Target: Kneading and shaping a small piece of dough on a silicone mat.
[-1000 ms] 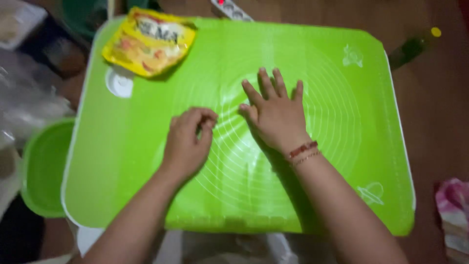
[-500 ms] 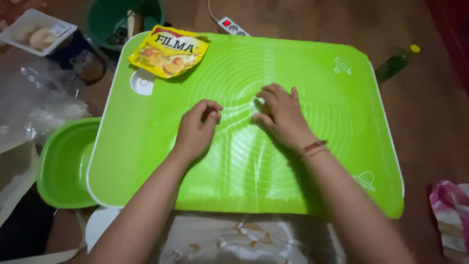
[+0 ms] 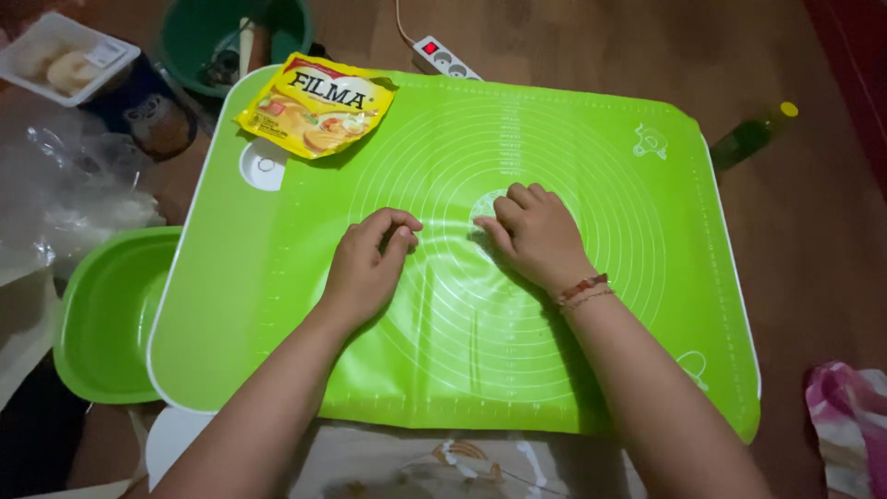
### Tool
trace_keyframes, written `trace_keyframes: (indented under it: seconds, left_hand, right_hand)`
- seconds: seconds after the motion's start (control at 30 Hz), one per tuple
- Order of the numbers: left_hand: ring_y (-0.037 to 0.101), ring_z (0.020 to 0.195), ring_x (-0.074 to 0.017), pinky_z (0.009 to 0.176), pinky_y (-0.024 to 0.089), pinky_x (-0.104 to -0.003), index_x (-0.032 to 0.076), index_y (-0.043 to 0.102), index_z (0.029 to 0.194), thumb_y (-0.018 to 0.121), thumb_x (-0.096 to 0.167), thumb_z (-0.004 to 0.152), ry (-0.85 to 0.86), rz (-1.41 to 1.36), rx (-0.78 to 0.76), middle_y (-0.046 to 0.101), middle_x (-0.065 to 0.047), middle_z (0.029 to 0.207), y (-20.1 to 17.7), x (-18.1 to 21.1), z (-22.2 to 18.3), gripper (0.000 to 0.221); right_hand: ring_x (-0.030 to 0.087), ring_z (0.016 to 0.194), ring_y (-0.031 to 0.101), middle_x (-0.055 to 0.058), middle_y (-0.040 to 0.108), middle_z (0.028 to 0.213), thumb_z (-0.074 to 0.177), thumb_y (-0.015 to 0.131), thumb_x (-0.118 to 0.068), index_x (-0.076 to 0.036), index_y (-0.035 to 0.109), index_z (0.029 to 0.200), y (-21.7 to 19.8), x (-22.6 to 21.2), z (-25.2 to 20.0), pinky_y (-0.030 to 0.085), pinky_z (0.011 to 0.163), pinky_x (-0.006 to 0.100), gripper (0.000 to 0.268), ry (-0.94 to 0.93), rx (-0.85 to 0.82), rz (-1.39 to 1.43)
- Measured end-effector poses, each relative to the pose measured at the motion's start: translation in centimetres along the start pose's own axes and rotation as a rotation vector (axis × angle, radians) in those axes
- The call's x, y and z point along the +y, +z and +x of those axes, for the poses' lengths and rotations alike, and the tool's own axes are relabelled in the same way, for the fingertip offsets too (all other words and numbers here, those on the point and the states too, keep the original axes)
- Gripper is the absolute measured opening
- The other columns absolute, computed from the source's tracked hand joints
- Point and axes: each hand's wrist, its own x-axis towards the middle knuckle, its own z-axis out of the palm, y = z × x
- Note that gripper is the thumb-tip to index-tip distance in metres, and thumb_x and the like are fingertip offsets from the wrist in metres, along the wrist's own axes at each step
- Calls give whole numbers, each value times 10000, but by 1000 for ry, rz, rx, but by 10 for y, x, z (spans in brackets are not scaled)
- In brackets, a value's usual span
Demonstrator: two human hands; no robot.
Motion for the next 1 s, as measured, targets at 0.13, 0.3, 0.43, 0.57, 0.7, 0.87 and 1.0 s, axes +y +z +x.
trace_keyframes:
  seconds: [0.13,0.3,0.43,0.57,0.7,0.87,1.0]
  left_hand:
    - [740,814,-187,753,547,-327,54,694,1047,581,174,1003,31,94,13,760,-88,885,0,3,0,171]
    - [727,788,-190,750,533,-328,55,700,1048,576,198,1006,16,115,13,762,-83,869,1,4,1,194]
    - [716,800,-160,733,549,-309,53,690,1056,568,210,1013,-10,-14,17,746,-73,858,3,-10,4,202]
    - [711,815,-147,750,554,-299,52,684,1061,568,202,1015,3,-86,39,742,-74,863,1,-20,10,195]
    - [706,801,-163,733,547,-309,49,685,1059,580,187,1003,-12,-40,19,737,-87,858,0,-14,0,183]
    - [714,801,-172,731,544,-315,48,684,1060,579,175,997,19,-8,12,740,-89,865,3,-16,3,177]
    - [720,826,-168,752,553,-315,47,677,1069,577,178,1005,12,-40,26,743,-89,879,3,-12,1,177]
  right_hand:
    - [329,768,653,117,678,782,1013,614,-335,-74,714,759,5,-4,15,522,665,459,378,10,171,18]
    - [358,654,662,140,716,745,1033,516,-445,-123,740,713,-4,-11,37,525,606,493,507,275,-32,-32]
    - [378,741,675,163,706,788,1037,510,-537,-110,753,763,6,4,42,541,689,513,563,436,-83,-36]
    - [356,773,703,148,717,782,974,549,-549,-40,695,833,-42,-16,15,554,757,507,548,520,-10,263]
    - [422,858,652,241,665,993,994,555,-414,-5,689,1099,-68,-27,-35,518,788,529,443,121,27,137]
    - [309,1004,730,135,754,1140,952,562,-429,-152,717,1213,-87,-31,-44,558,886,407,412,432,-317,277]
    - [313,1311,585,157,582,1436,1029,526,-534,-150,590,1395,-31,-16,-25,395,1132,505,535,357,-80,216]
